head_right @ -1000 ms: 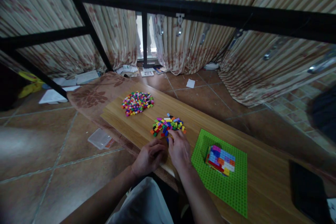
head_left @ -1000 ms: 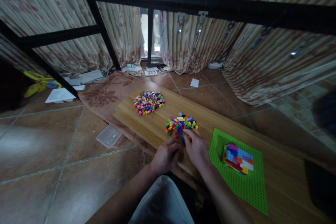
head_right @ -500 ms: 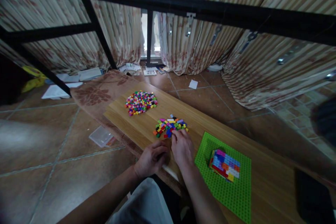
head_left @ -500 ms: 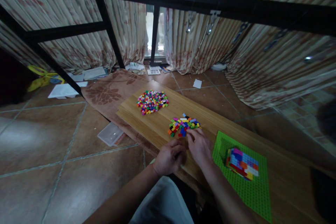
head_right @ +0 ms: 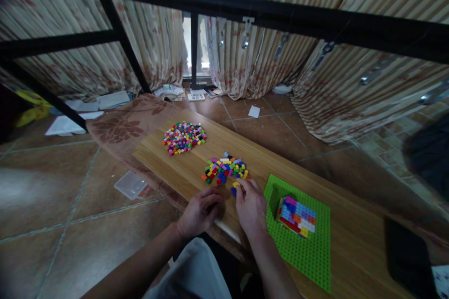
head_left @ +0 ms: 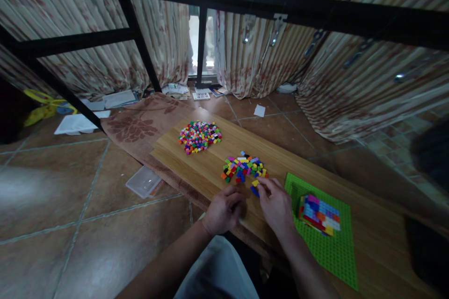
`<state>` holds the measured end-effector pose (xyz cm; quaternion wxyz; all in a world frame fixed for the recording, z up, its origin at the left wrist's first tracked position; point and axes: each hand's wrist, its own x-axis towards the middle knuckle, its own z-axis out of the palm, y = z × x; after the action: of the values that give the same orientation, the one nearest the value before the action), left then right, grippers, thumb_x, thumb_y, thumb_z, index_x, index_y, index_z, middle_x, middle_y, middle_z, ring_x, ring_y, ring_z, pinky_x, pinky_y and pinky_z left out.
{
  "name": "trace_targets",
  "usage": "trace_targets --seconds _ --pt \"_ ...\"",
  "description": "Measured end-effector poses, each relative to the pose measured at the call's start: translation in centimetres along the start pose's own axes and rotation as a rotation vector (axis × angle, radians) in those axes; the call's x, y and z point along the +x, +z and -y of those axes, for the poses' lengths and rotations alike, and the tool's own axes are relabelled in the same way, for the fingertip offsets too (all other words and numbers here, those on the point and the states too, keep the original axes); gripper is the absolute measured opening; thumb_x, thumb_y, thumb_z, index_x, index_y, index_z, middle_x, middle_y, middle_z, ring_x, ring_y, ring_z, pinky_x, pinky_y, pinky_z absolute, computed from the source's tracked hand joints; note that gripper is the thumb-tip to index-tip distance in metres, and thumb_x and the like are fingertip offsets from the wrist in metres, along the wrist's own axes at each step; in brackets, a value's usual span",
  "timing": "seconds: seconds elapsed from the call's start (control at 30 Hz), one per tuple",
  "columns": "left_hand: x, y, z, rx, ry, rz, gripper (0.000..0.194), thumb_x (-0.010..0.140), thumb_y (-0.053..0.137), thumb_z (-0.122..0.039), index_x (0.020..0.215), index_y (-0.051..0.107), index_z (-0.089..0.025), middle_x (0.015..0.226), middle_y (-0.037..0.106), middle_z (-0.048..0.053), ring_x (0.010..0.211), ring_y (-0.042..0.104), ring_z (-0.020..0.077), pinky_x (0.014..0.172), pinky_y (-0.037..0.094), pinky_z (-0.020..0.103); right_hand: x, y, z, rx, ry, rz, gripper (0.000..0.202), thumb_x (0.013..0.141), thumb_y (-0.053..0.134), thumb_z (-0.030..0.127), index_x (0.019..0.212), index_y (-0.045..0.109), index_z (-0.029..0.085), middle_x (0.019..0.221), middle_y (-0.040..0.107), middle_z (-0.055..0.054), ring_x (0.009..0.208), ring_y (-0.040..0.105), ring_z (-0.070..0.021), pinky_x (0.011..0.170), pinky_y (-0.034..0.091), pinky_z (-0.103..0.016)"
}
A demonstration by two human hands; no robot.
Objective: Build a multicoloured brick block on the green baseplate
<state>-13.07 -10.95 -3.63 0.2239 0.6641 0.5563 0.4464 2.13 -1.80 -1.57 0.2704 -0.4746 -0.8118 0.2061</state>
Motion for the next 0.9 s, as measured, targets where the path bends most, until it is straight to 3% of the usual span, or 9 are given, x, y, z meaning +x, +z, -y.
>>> trace_targets --seconds 0.17,0.33,0.57,0.9 --pt "0.0 -0.1 -0.2 0.007 -0.017 0.002 0.017 0.086 0.049 -0.011 0.091 0.064 -0.017 0.096 0.061 0.009 0.088 0.06 0.0163 0.078 0.051 0.026 -2.7 -1.4 -0.7 0.041 0.081 -0.056 0.025 0.09 0.047 0.026 0.101 0.067 0.018 0.097 0.067 -0.008 0.091 0.062 -0.0206 0.082 0.048 -0.034" --pt "0.0 0.0 0.0 0.018 -0.024 0.007 0.017 0.085 0.05 -0.012 0.093 0.064 -0.017 0.097 0.061 0.009 0.088 0.061 0.0168 0.077 0.051 0.027 -3.5 -0.6 -0.6 0.031 0.091 -0.025 0.025 0.089 0.048 0.025 0.103 0.067 0.019 0.099 0.067 -0.007 0.094 0.061 -0.021 0.085 0.048 -0.036" --pt "0.1 0.0 0.0 0.015 -0.024 -0.006 0.017 0.084 0.05 -0.011 0.093 0.063 -0.018 0.097 0.061 0.009 0.088 0.061 0.017 0.078 0.051 0.028 -2.0 1.4 -0.6 -0.029 -0.01 0.031 0.026 0.089 0.047 0.022 0.104 0.068 0.023 0.096 0.065 -0.005 0.092 0.061 -0.02 0.084 0.047 -0.034" --pt "0.1 -0.1 0.0 0.009 -0.015 0.016 0.017 0.086 0.048 -0.012 0.091 0.063 -0.018 0.094 0.059 0.009 0.087 0.059 0.0171 0.077 0.05 0.028 1.6 1.2 -0.5 -0.089 -0.042 -0.037 0.028 0.09 0.044 0.022 0.108 0.066 0.02 0.099 0.064 -0.007 0.092 0.06 -0.0209 0.083 0.046 -0.034"
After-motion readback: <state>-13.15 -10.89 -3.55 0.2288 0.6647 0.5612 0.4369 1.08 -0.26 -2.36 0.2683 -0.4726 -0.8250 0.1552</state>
